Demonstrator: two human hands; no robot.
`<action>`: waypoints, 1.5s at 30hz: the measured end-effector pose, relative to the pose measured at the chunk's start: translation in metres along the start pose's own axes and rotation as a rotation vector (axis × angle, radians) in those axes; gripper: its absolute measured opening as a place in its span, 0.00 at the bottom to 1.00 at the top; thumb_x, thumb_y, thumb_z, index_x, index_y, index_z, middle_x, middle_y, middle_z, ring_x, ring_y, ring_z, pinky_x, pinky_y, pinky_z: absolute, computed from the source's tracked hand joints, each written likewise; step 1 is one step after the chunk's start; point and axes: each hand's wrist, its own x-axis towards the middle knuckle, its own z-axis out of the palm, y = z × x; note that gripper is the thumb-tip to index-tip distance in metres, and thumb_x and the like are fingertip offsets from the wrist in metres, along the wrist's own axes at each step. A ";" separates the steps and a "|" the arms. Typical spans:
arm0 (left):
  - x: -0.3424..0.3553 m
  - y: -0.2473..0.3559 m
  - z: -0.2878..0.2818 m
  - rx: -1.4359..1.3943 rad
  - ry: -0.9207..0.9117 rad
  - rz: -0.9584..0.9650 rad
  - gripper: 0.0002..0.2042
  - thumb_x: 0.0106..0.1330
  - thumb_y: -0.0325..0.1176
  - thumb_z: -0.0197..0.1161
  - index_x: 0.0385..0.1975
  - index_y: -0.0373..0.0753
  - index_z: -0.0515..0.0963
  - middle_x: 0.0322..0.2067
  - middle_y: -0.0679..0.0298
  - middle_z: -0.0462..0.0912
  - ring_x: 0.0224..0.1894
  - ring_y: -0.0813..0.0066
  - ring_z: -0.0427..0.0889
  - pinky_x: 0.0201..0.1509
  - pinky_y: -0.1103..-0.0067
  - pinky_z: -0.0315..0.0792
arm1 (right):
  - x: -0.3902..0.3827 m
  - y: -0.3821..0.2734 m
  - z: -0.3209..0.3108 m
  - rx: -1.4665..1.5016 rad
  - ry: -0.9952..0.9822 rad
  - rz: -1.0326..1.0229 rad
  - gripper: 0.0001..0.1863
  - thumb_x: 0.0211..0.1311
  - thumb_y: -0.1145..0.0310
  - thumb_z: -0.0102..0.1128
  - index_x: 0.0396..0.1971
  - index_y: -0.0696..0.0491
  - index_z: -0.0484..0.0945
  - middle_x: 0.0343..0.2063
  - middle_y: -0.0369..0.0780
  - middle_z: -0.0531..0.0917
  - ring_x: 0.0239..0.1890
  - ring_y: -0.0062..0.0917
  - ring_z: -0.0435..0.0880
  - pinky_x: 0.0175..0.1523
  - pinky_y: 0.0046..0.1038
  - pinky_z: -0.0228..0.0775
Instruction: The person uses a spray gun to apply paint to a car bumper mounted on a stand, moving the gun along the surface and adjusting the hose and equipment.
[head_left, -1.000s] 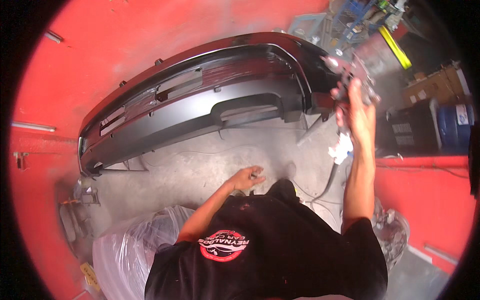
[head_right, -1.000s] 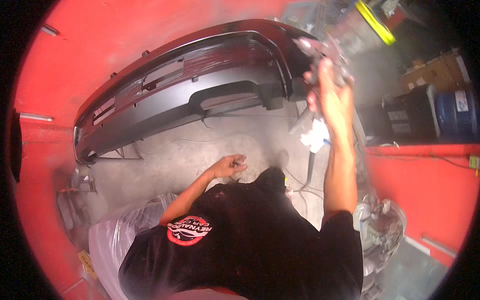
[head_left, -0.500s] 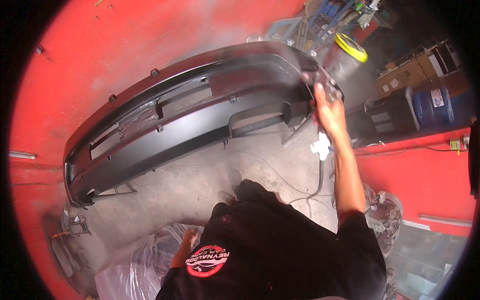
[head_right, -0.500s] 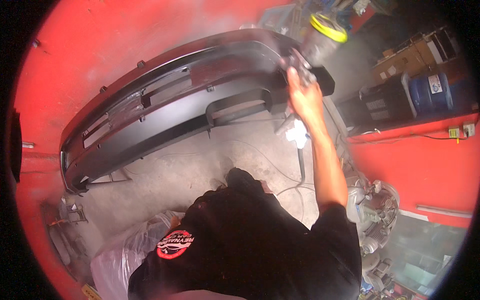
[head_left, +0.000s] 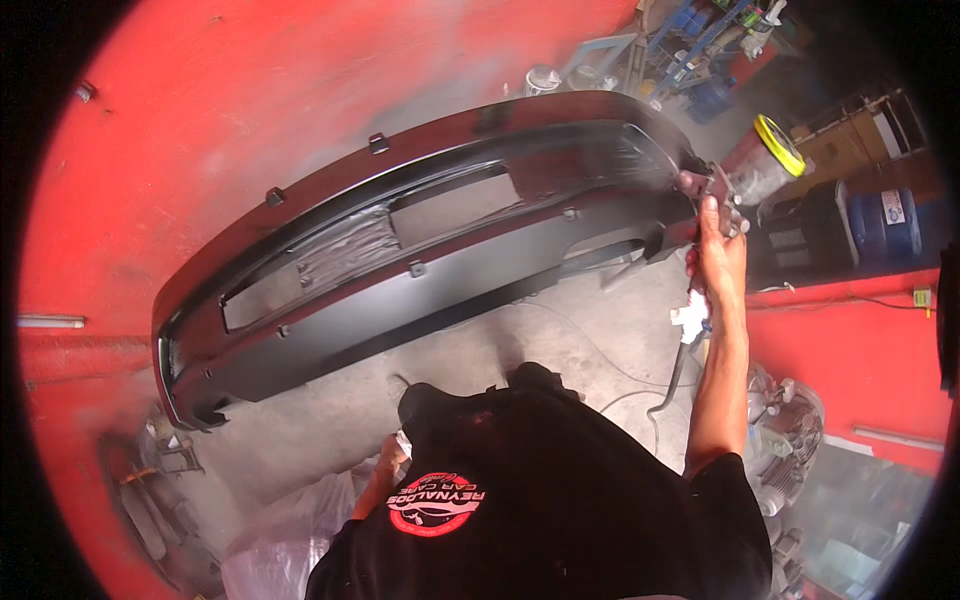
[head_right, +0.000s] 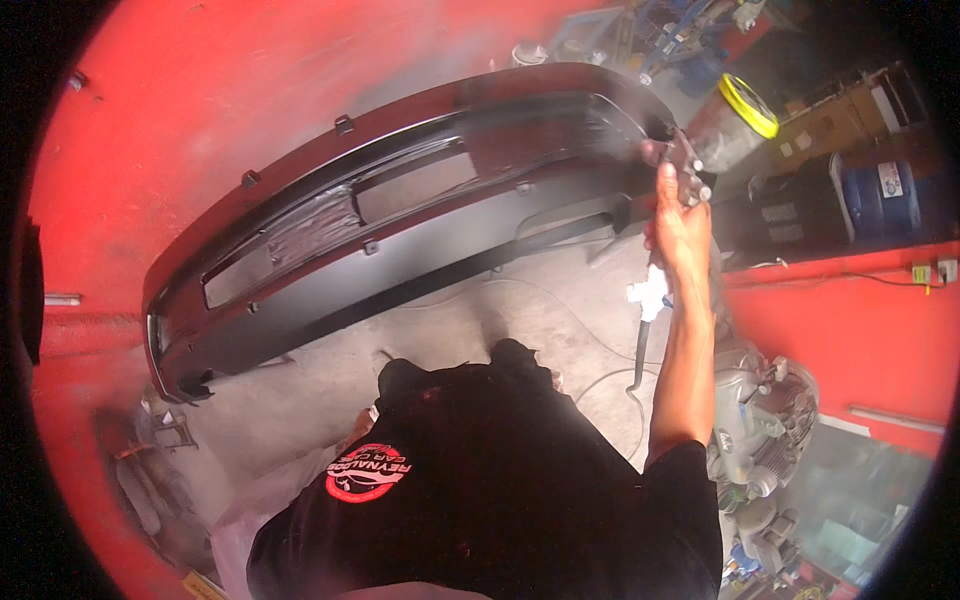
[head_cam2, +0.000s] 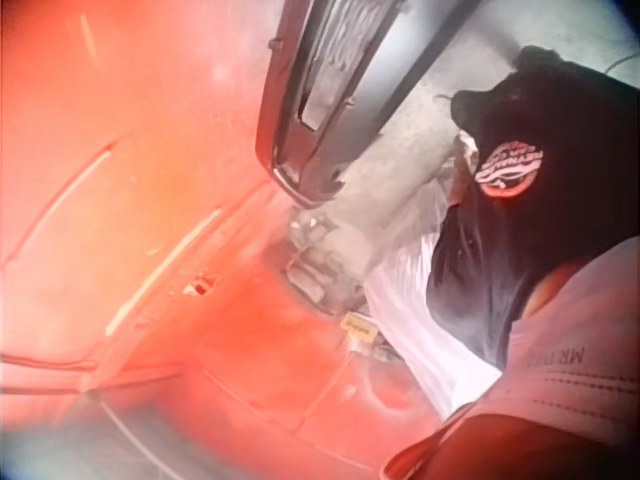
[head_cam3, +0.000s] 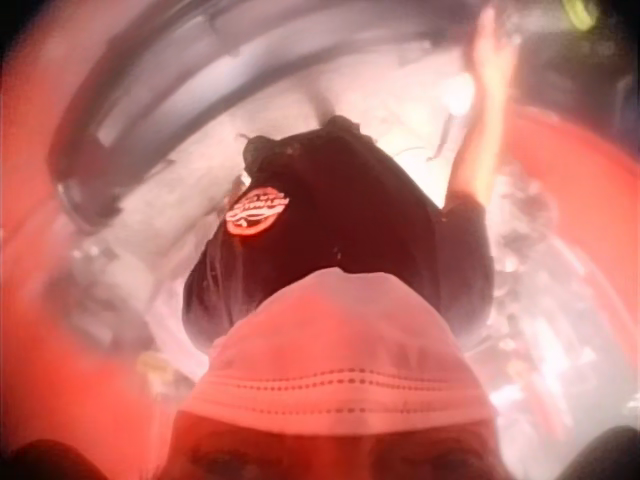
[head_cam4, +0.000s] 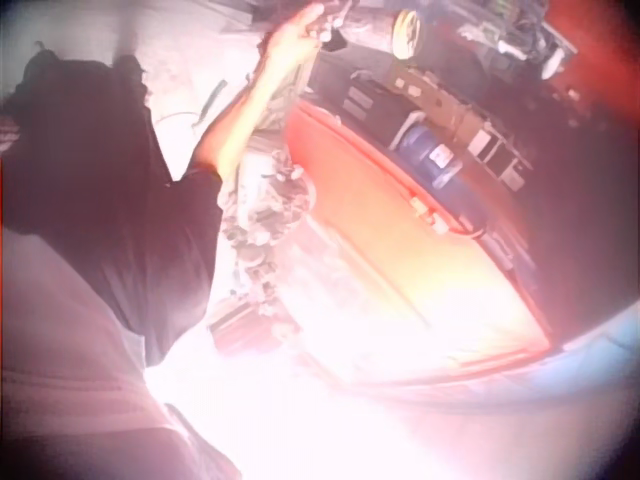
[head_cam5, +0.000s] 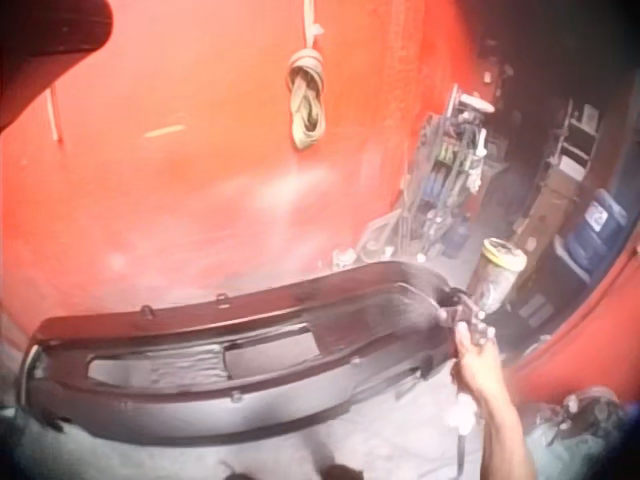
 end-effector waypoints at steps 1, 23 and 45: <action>0.003 -0.006 -0.017 -0.001 0.010 -0.007 0.18 0.59 0.44 0.61 0.40 0.34 0.80 0.37 0.49 0.82 0.40 0.58 0.80 0.43 0.69 0.74 | -0.011 -0.008 0.018 0.070 -0.035 -0.006 0.26 0.62 0.41 0.54 0.28 0.53 0.73 0.17 0.35 0.74 0.11 0.16 0.70 0.14 0.20 0.60; 0.043 -0.239 -0.273 -0.399 -0.003 -0.043 0.14 0.61 0.35 0.61 0.40 0.30 0.80 0.33 0.59 0.84 0.34 0.72 0.82 0.38 0.77 0.75 | -0.370 -0.178 0.356 0.138 -0.991 -0.147 0.24 0.68 0.54 0.50 0.64 0.34 0.64 0.30 0.34 0.82 0.17 0.13 0.70 0.22 0.22 0.70; 0.101 -0.133 -0.236 0.211 -0.276 0.181 0.18 0.59 0.47 0.60 0.30 0.33 0.78 0.27 0.60 0.81 0.28 0.69 0.77 0.33 0.72 0.70 | -0.139 -0.087 0.185 0.168 -0.228 0.007 0.28 0.63 0.39 0.51 0.31 0.55 0.72 0.19 0.34 0.74 0.13 0.16 0.70 0.14 0.20 0.62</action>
